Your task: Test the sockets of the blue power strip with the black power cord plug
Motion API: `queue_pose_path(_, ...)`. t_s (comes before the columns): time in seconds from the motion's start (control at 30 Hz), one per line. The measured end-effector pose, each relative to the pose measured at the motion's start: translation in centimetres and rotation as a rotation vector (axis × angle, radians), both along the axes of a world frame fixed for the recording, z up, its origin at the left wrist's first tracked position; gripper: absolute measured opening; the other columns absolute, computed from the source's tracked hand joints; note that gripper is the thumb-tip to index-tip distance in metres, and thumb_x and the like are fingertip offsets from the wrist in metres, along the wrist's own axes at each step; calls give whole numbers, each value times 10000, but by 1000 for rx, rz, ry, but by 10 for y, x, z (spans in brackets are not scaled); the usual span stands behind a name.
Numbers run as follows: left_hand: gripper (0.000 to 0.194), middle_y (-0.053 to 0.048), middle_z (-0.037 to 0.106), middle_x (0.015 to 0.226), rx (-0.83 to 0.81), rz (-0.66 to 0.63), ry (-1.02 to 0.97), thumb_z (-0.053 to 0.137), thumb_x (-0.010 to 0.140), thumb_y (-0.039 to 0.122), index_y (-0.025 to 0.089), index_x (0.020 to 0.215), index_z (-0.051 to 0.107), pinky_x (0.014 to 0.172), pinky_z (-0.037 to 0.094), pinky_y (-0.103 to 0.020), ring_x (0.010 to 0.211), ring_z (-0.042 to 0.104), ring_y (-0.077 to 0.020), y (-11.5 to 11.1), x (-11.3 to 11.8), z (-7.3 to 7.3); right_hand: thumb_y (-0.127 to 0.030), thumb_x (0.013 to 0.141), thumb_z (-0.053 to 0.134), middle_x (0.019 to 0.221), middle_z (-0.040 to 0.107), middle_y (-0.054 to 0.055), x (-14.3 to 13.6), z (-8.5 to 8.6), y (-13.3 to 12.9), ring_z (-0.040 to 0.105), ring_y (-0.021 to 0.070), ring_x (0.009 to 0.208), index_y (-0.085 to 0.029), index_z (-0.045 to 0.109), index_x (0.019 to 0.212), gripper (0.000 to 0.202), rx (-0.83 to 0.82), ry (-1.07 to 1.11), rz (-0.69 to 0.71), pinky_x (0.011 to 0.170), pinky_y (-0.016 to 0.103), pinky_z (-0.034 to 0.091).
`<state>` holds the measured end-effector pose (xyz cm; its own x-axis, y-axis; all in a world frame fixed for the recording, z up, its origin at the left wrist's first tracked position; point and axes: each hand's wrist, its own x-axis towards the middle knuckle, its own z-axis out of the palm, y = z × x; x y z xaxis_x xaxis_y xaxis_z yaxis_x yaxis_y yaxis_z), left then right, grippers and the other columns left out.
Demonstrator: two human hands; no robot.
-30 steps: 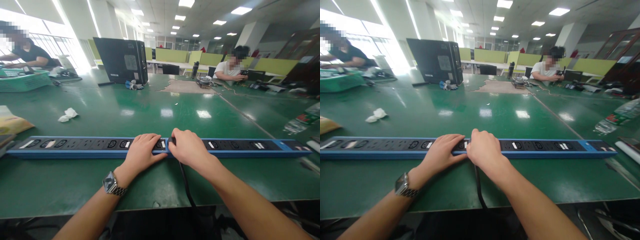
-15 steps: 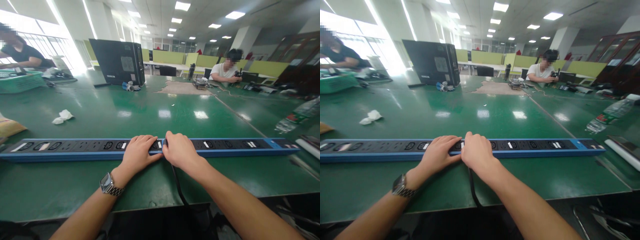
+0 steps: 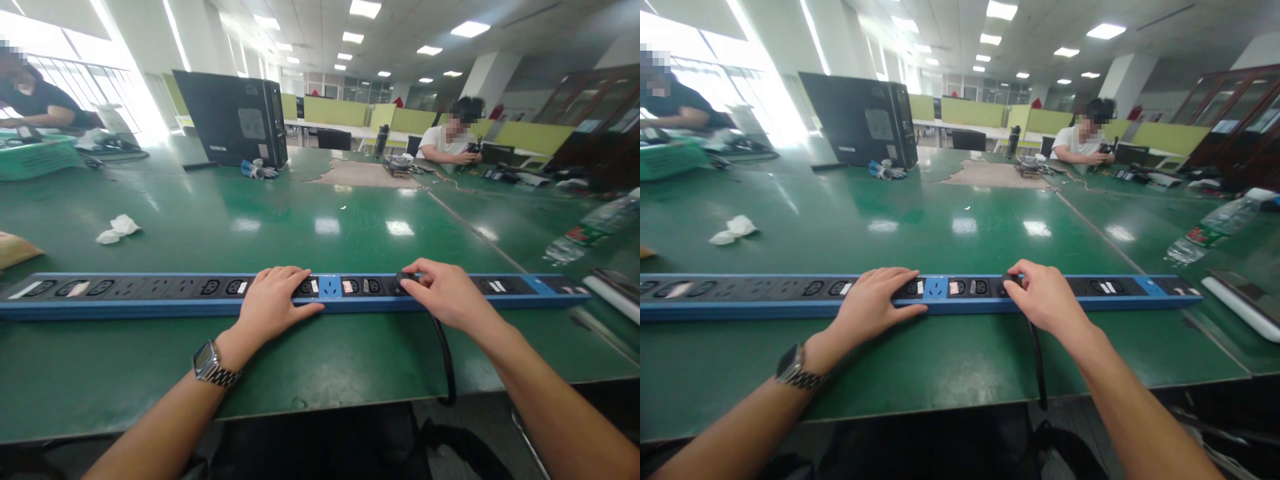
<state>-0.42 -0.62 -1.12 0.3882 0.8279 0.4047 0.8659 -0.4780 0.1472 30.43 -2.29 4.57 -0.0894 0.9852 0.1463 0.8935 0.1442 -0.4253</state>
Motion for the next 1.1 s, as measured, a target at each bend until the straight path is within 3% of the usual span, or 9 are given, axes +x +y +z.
queue_pose_path(0.2, 630, -118, 673, 1204, -23, 8, 16, 642, 791, 621, 169, 1229, 623, 968, 445, -490, 1093, 610, -317, -1, 0, 1, -384, 837, 514, 588, 604, -5, -14, -3, 3, 520, 156, 546, -190, 699, 971, 299, 50, -79, 3, 565, 279, 317)
queue_pose_path(0.47, 625, -117, 669, 1217, -31, 14, 11, 649, 788, 614, 174, 1232, 624, 983, 440, -481, 1117, 606, -312, -1, 1, 1, -333, 860, 507, 669, 668, 40, -20, -22, 3, 608, 196, 638, -181, 691, 1004, 279, 79, -175, -51, 601, 295, 358)
queue_pose_path(0.53, 628, -116, 671, 1213, -33, 15, 10, 650, 787, 615, 169, 1229, 626, 983, 441, -484, 1115, 607, -312, -1, 1, 1, -337, 855, 522, 659, 672, 38, -19, -11, -3, 606, 190, 613, -184, 700, 979, 265, 130, -149, -71, 585, 292, 361)
queue_pose_path(0.63, 634, -114, 671, 1215, -33, 15, 11, 650, 786, 619, 166, 1229, 626, 990, 436, -490, 1118, 606, -313, 0, 0, 0, -422, 857, 545, 660, 687, 23, -5, 21, -15, 585, 162, 544, -204, 698, 989, 297, 283, -31, -145, 540, 279, 367)
queue_pose_path(0.7, 639, -116, 670, 1219, -28, 11, 9, 648, 785, 621, 162, 1229, 626, 992, 436, -492, 1123, 604, -315, 2, 0, 0, -496, 843, 558, 651, 692, 15, 18, 39, -19, 581, 157, 516, -221, 694, 1014, 351, 350, 4, -169, 514, 276, 370)
queue_pose_path(0.77, 643, -119, 670, 1218, -23, 10, 6, 648, 786, 620, 156, 1230, 626, 990, 437, -495, 1121, 604, -318, 2, 0, -1, -543, 815, 567, 605, 677, 17, 51, 44, -17, 581, 171, 494, -223, 705, 992, 390, 335, -26, -157, 491, 286, 371)
queue_pose_path(0.93, 639, -121, 673, 1212, -23, 10, 1, 662, 777, 609, 156, 1226, 631, 980, 443, -500, 1108, 609, -320, 1, -1, -1, -639, 752, 532, 534, 645, 22, 136, 0, -1, 598, 228, 481, -243, 719, 894, 460, 202, -140, -182, 468, 328, 387)
queue_pose_path(1.0, 641, -120, 674, 1208, -29, 11, -3, 667, 772, 609, 156, 1224, 632, 977, 445, -500, 1103, 610, -319, 1, 0, 0, -641, 743, 530, 541, 647, 19, 154, -17, 1, 612, 241, 501, -251, 715, 910, 463, 170, -171, -201, 479, 339, 398)
queue_pose_path(1.1, 632, -120, 675, 1204, -35, 15, -5, 666, 776, 603, 158, 1224, 633, 974, 448, -500, 1099, 611, -320, 1, 1, 1, -594, 763, 535, 571, 657, 20, 159, -29, 1, 626, 240, 526, -244, 708, 955, 434, 133, -192, -201, 500, 340, 407)
